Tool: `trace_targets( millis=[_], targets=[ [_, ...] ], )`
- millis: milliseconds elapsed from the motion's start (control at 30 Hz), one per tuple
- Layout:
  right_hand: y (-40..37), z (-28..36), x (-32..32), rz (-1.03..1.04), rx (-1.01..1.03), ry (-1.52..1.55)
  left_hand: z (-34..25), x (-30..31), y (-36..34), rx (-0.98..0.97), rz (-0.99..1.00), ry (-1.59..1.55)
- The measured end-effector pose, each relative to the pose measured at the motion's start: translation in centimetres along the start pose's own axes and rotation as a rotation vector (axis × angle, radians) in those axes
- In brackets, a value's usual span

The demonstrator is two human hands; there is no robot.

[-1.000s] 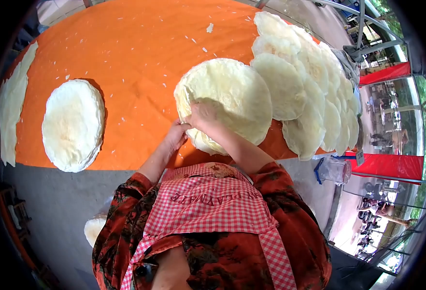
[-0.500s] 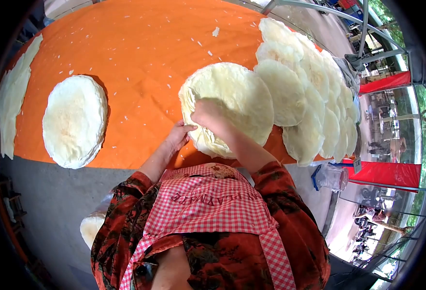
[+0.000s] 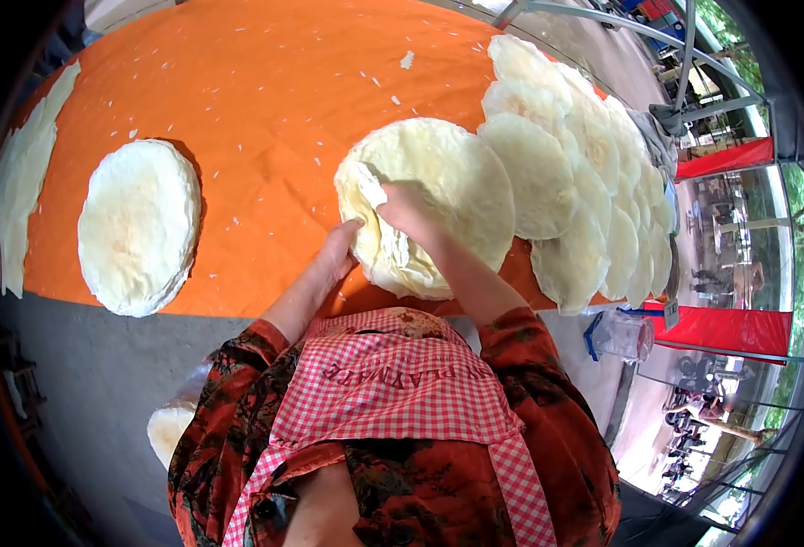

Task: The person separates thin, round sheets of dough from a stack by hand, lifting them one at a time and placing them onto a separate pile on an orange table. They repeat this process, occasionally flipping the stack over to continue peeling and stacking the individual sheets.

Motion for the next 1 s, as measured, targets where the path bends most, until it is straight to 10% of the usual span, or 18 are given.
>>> trace_targets(
  millis=[667, 1000],
  targets=[
    [1.3, 5.1, 0.0, -0.07, -0.055, -0.545, 0.5, 0.2, 0.6, -0.056, -0.071, 0.014],
    [4.1, 0.8, 0.8, -0.011, 0.148, -0.306, 0.5, 0.0, 0.7, -0.122, 0.026, -0.007]
  ],
)
Point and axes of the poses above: each hand's wrist, its own y-axis towards the middle knuckle, its own x-axis out of the back of the hand, z = x × y, the point moved 6 cm from there along y, towards the middle knuckle, and after that the axes turned 3 degrees about -z, right-handed, at the moved point
